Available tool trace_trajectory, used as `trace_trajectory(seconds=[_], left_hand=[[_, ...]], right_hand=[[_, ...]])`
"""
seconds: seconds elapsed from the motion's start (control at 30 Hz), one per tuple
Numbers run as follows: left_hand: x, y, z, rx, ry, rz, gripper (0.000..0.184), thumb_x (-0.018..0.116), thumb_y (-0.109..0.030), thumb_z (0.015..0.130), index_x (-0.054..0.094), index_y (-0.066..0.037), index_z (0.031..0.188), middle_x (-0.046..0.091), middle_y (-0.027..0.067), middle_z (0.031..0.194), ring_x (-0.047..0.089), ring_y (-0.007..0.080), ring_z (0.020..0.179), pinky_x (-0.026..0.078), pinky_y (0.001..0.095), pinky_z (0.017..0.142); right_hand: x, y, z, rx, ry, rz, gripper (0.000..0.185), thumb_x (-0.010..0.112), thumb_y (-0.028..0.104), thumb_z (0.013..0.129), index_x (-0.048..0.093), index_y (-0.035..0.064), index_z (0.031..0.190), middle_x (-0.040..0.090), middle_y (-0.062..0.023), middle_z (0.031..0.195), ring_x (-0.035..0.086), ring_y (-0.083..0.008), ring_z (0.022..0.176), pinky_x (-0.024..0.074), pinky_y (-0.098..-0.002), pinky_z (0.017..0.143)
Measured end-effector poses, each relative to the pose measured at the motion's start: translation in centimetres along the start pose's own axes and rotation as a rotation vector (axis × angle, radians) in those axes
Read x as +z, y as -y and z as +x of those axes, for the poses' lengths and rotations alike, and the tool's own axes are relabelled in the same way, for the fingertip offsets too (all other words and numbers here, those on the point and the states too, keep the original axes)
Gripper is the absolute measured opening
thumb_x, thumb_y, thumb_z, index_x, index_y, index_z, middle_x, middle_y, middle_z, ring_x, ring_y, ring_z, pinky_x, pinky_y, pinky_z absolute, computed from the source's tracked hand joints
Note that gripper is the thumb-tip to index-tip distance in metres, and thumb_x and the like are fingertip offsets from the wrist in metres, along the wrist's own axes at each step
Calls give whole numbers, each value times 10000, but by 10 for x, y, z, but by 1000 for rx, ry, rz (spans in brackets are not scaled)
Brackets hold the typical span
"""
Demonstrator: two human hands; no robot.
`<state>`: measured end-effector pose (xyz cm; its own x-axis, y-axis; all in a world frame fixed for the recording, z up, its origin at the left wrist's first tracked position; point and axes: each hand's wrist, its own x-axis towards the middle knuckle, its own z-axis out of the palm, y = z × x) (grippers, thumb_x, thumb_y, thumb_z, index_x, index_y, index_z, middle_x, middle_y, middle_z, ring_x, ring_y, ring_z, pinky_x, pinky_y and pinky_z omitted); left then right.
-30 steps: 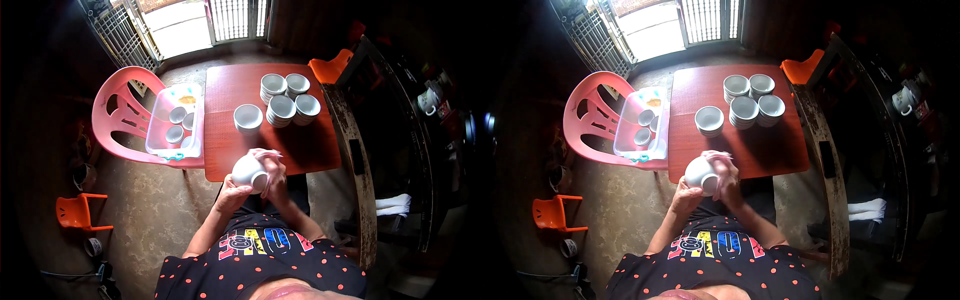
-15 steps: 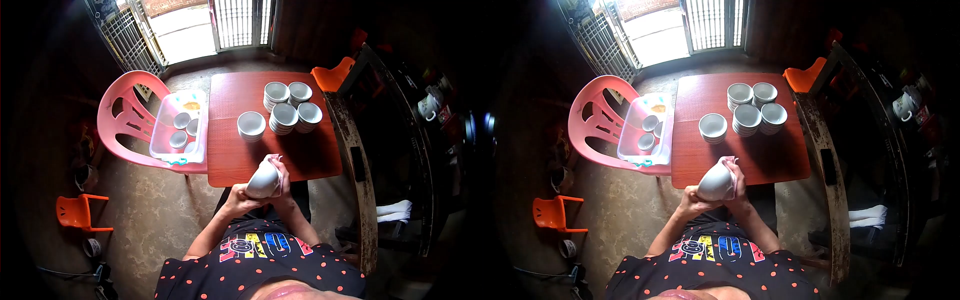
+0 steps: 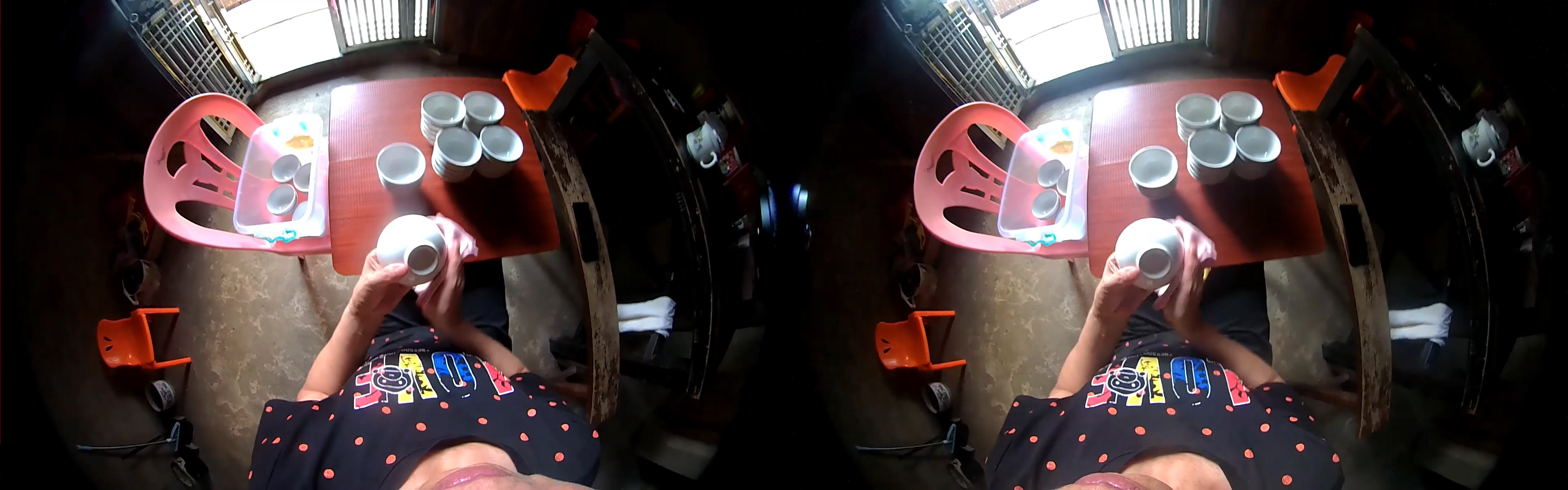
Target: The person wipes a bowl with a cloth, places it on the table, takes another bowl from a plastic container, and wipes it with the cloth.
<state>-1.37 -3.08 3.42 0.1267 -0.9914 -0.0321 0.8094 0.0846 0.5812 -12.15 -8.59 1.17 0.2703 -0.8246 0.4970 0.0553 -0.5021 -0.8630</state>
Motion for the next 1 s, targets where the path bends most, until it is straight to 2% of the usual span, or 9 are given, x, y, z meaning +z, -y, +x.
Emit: trace_trajectory(seconds=[0.07,0.17,0.43,0.67,0.8,0.87,0.93,0.97,1.0], left_hand=[[-7,1,-3,-94,56,70,532,722,-143,731,505,43,1179,611,142,1038,625,245,915,526,397,814],[-3,2,-8,-121,83,27,540,748,-162,707,520,32,1157,605,129,1058,619,254,982,514,405,865],[-16,6,-16,-52,85,-671,665,695,-261,798,388,-8,1331,489,171,1296,523,302,1151,437,462,978],[-13,7,-29,-138,80,-166,741,768,-210,656,407,-26,1276,552,130,1160,575,263,1067,511,361,889],[-15,6,-31,-15,-38,-309,690,712,-190,709,395,-3,1293,524,155,1209,543,282,1112,470,420,946],[-15,8,-27,54,-57,-240,662,695,-170,726,398,17,1287,545,150,1181,557,284,1091,484,439,920],[-16,6,-24,71,-25,-21,665,705,-175,720,406,24,1279,560,147,1159,566,278,1076,488,434,913],[-8,3,-25,59,-44,53,618,720,-131,693,460,30,1230,579,127,1112,588,252,1001,500,392,859],[1,-1,-25,46,-59,127,574,736,-88,666,515,36,1182,599,106,1065,609,226,926,511,351,805]], right_hand=[[-20,18,43,103,212,200,359,451,247,894,563,15,1144,547,-170,1226,540,-273,1106,419,-369,936],[-33,40,82,-226,751,-45,286,479,213,832,644,49,999,648,-102,1038,589,-272,1011,440,-375,908],[-14,2,-2,-619,120,-212,324,640,163,790,609,69,1099,565,-105,1214,505,-346,1150,399,-494,953],[-37,61,83,-256,841,29,252,538,198,821,660,36,970,649,-104,1036,585,-317,1012,466,-408,881],[-15,33,36,-436,201,3,265,500,167,865,566,26,1080,572,-204,1156,542,-358,1098,415,-432,951],[-4,25,6,-144,70,227,299,454,105,908,483,14,1192,431,-225,1322,463,-379,1190,370,-451,997],[-8,14,15,-319,139,93,280,471,141,906,517,34,1161,490,-213,1258,498,-358,1153,386,-432,981],[-16,26,33,-27,317,215,267,508,192,886,555,64,1116,546,-190,1180,540,-326,1088,414,-403,945],[-25,40,55,-291,450,-13,239,555,202,840,597,68,1035,596,-148,1073,572,-289,1018,450,-396,881]])
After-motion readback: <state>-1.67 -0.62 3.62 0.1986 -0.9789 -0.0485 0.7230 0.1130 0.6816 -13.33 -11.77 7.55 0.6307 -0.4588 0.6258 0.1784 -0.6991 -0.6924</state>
